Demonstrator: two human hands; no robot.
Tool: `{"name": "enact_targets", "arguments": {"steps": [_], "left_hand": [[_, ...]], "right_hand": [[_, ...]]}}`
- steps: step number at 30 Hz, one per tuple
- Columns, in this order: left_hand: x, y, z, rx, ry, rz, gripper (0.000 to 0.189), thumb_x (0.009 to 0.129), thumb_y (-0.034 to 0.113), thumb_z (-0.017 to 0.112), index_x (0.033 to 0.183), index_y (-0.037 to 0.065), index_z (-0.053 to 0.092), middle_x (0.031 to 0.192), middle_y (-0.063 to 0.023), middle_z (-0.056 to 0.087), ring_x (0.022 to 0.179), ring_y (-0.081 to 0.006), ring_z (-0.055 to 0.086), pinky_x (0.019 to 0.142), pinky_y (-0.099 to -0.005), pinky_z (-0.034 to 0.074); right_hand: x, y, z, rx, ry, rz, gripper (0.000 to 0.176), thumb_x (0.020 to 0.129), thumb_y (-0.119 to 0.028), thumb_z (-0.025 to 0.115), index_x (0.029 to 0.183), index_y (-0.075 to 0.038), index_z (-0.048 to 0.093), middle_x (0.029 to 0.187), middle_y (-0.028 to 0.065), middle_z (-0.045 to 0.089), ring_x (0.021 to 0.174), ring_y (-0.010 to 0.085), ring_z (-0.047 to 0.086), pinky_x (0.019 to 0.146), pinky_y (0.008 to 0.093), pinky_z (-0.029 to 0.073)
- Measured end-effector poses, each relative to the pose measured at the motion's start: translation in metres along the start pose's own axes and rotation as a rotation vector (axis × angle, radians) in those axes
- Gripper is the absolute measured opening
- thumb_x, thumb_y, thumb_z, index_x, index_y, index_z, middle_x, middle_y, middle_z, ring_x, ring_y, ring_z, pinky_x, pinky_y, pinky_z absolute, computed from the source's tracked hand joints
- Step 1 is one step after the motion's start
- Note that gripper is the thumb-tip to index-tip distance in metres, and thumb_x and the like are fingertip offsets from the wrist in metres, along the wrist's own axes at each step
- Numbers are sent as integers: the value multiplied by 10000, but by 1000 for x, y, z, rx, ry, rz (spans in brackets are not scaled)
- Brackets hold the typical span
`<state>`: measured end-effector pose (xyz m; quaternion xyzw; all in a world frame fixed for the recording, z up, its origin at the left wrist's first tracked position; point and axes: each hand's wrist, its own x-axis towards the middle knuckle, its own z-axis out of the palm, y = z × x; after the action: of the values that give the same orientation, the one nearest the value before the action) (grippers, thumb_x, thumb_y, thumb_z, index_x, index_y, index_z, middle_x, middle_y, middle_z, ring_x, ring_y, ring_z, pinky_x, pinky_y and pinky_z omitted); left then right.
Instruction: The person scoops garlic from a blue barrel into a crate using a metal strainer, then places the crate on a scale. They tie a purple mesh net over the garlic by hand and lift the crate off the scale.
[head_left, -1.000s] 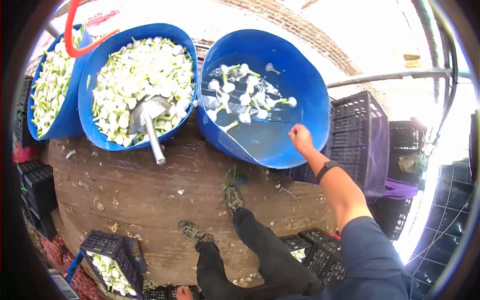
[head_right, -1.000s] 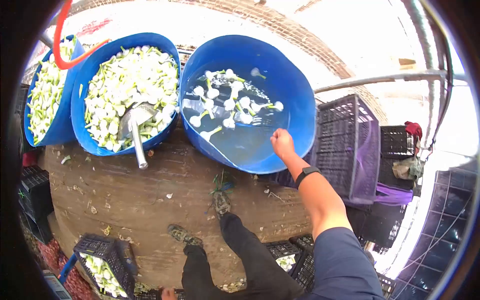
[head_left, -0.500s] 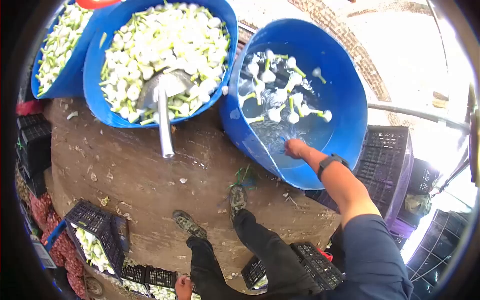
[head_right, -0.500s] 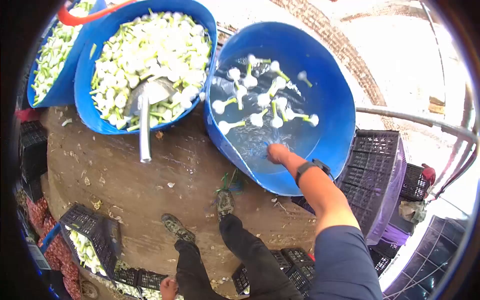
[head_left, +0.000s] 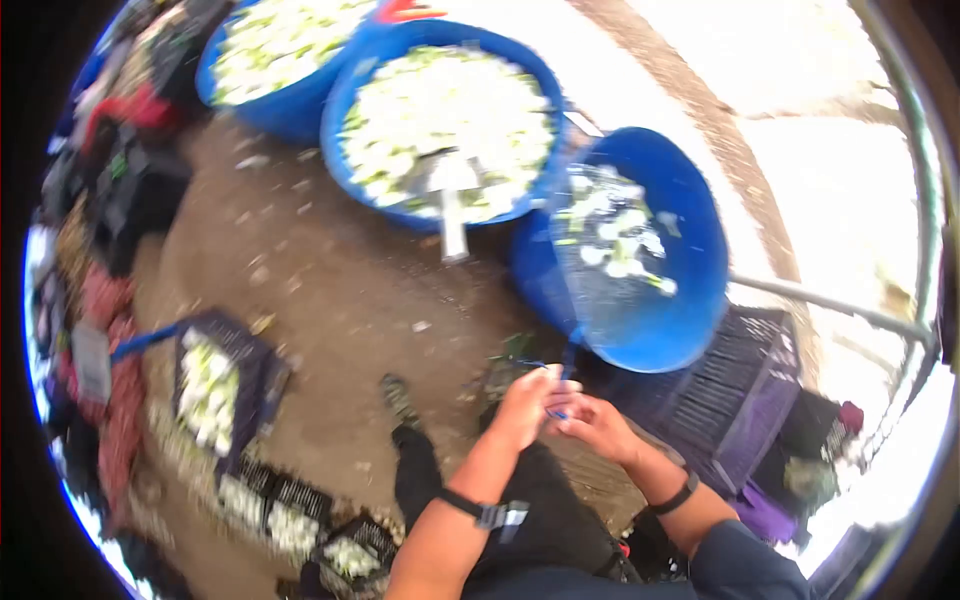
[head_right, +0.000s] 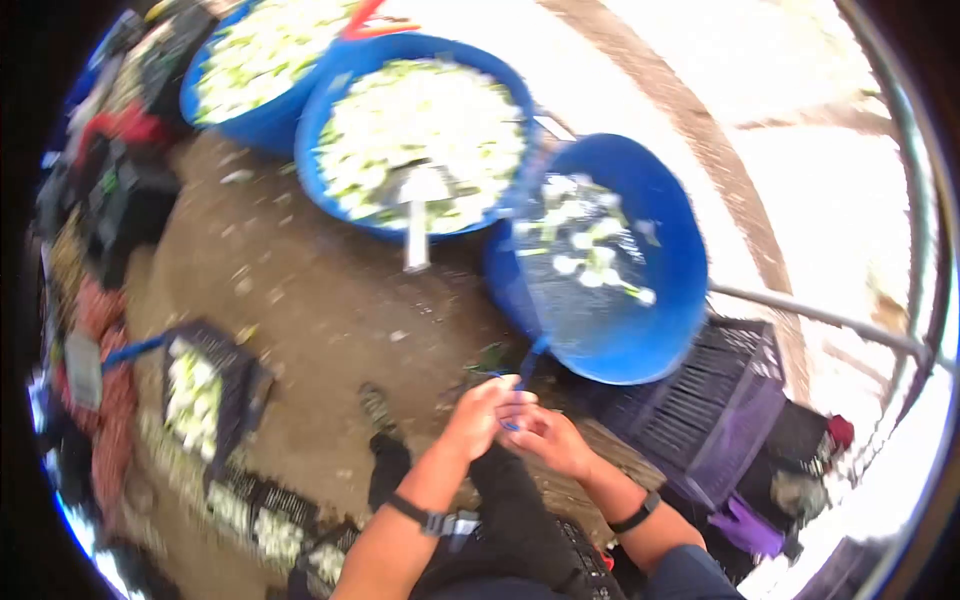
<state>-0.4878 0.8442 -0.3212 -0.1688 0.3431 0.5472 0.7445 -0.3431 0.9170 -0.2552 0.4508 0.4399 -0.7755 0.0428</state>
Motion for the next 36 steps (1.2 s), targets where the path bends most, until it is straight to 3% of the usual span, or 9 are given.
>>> {"name": "enact_targets", "arguments": {"steps": [4,13,15,19,21,26,28,33,36], "left_hand": [[-49,2,-42,138,172,50,355,975,307,569,1228,60,562,843,-14,639,786,-118,636,711,-274,527],[-161,-6,-149,-239,637,400,225,987,166,523,1196,81,524,908,-25,647,779,-132,639,691,-275,514],[-178,-11,-179,-161,627,452,218,988,162,521,1190,81,526,909,-27,647,771,-127,633,690,-277,510],[-219,-26,-217,41,366,430,191,981,140,504,1147,53,539,899,-44,641,715,-115,602,668,-264,485],[-246,-27,-239,150,181,328,184,967,100,502,1123,13,546,898,-63,628,717,-117,591,688,-265,491],[-324,-15,-322,73,131,401,182,963,74,522,1121,-7,563,961,-65,625,818,-113,589,753,-252,492],[-356,0,-358,86,206,678,201,961,176,568,1092,27,596,994,-22,652,870,-105,610,771,-259,478],[-454,33,-513,-219,611,670,288,927,283,637,1105,59,602,1007,-59,665,898,-182,669,774,-305,528],[-494,39,-630,-400,870,667,351,913,343,627,1151,90,576,982,-40,652,845,-189,666,726,-305,513]], "right_hand": [[-20,30,29,14,-109,98,81,945,-70,581,912,-19,528,918,151,689,874,215,692,762,313,564],[23,85,81,9,109,200,101,918,-39,579,895,-68,485,794,98,649,720,204,680,620,290,556],[40,97,110,4,235,309,90,930,-82,577,913,-72,490,765,91,639,707,212,672,599,298,546],[60,98,223,135,93,488,74,952,-117,540,917,-66,499,847,128,655,772,252,673,640,353,570],[87,126,270,295,-335,546,89,959,-146,539,924,-67,520,879,143,650,799,268,662,642,391,571],[108,122,434,202,-21,432,80,952,-138,556,904,-79,533,771,71,557,707,233,609,609,403,554],[123,129,478,31,-17,296,96,953,-138,558,887,-89,509,737,44,517,686,217,586,600,371,545],[200,136,539,-335,124,237,69,933,-177,568,903,-121,540,638,9,509,454,89,446,369,254,321],[272,146,554,-591,156,90,173,924,-295,596,899,-127,563,638,0,511,458,88,430,387,247,297]]}}
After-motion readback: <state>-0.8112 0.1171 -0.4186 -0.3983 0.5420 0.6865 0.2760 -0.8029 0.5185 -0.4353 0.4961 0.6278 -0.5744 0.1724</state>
